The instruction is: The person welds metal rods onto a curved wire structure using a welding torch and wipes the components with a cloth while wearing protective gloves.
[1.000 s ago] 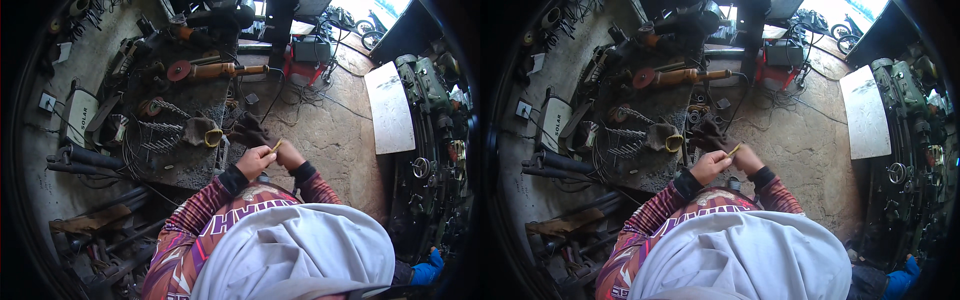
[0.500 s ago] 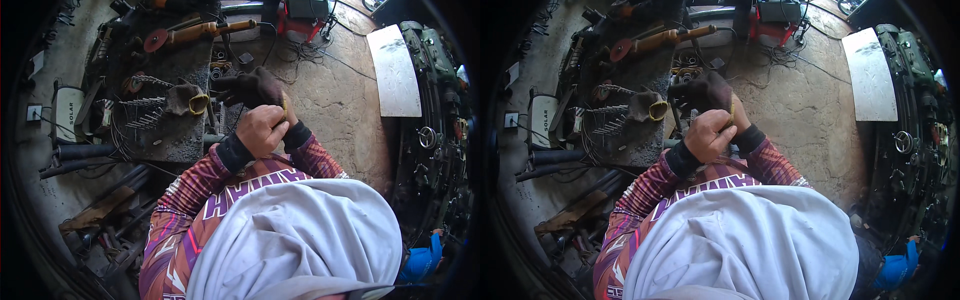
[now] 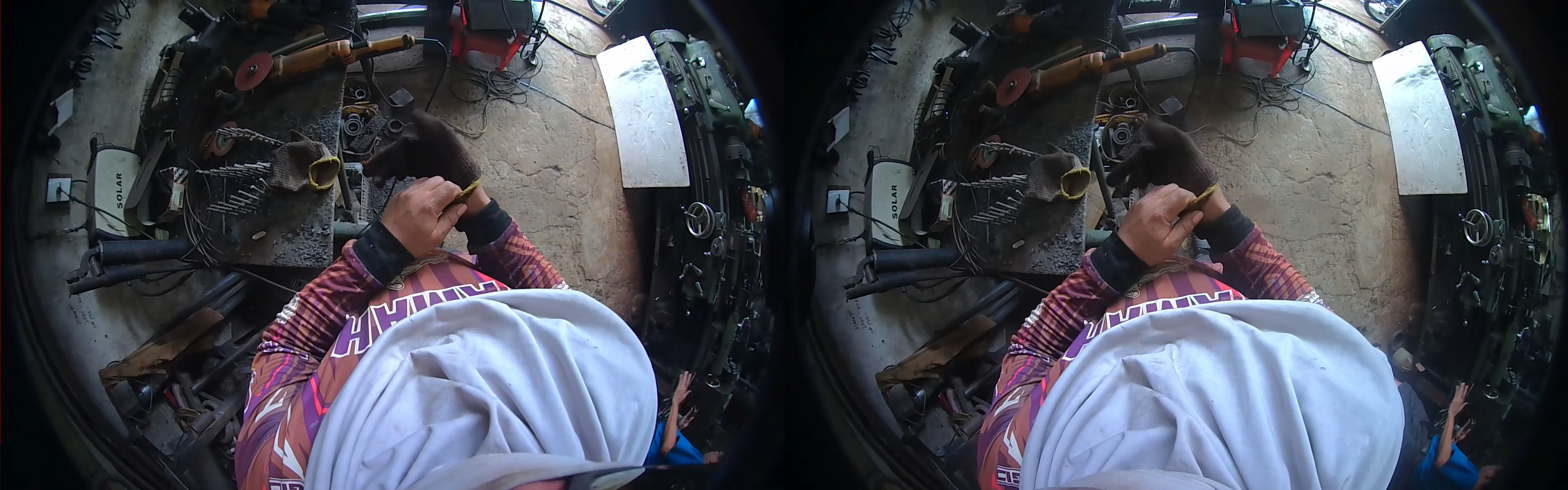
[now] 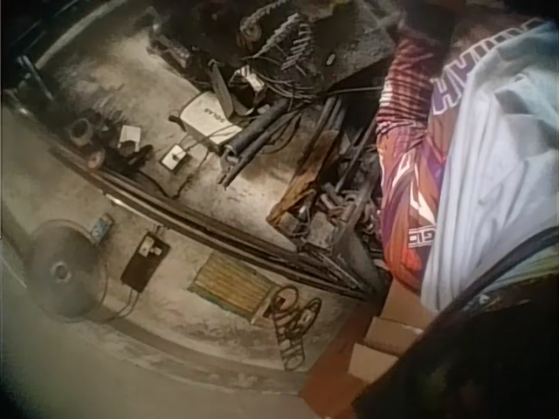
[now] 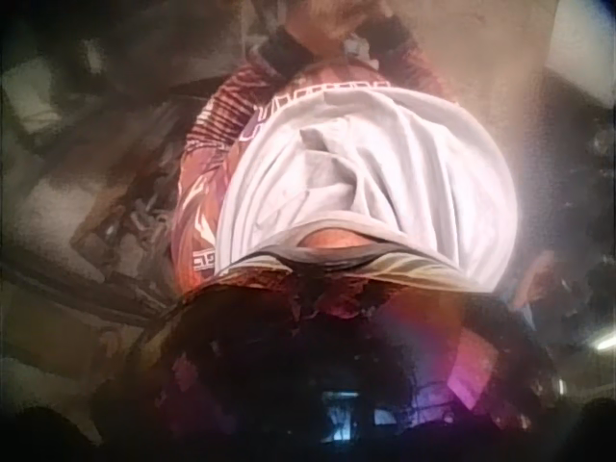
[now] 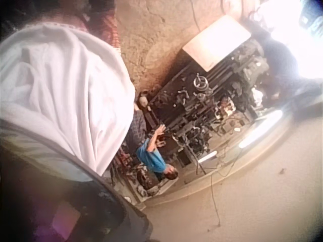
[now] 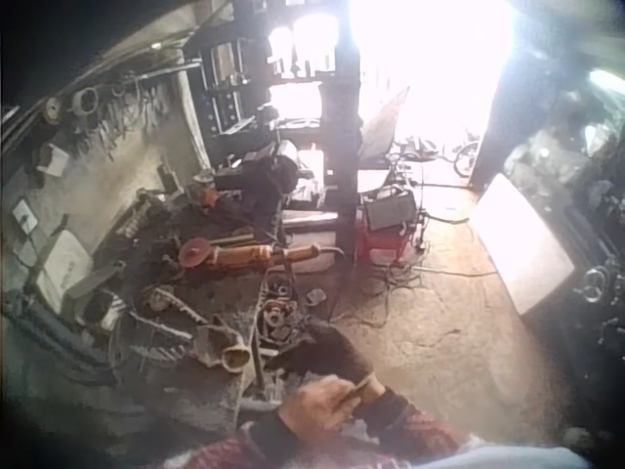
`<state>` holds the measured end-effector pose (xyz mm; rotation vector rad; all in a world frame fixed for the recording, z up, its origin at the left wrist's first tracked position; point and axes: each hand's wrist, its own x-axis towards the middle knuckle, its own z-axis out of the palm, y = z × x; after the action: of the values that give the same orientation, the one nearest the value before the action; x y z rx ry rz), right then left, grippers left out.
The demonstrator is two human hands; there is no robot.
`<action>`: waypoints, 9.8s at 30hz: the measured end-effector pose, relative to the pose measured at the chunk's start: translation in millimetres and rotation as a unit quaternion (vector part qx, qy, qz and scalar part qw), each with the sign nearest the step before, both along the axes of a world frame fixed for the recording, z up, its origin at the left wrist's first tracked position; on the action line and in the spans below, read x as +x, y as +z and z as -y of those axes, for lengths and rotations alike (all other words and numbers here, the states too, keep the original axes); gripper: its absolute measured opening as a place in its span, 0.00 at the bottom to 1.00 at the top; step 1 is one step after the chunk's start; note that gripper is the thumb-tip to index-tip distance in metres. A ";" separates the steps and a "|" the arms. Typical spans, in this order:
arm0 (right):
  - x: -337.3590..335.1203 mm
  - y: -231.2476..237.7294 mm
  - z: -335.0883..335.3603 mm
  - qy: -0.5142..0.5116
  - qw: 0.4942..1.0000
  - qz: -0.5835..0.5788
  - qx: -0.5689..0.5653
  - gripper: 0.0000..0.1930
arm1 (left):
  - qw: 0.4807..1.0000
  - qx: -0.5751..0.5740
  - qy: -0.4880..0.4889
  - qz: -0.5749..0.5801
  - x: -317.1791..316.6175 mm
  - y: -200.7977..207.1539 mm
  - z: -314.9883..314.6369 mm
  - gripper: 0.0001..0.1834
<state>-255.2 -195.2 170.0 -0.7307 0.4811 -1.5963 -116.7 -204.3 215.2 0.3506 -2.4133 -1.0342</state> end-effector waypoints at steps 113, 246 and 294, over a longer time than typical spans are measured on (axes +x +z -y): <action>17.2 -126.0 -27.5 -0.034 0.690 -0.723 0.016 0.27 | 0.971 0.092 0.135 0.172 36.2 -29.8 5.6 0.17; 90.7 139.1 -13.0 0.056 0.610 -0.783 -0.104 0.15 | 0.693 0.597 -0.003 -0.404 33.1 -60.6 26.8 0.23; 61.4 -65.7 -88.9 0.555 0.237 -0.664 -0.441 0.22 | 0.353 0.461 0.708 -0.401 -37.7 -243.6 -176.3 0.28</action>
<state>-193.8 -106.3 104.3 -2.5071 -0.0667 0.8031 -154.4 -27.9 -28.4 1.4355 0.1178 -0.9541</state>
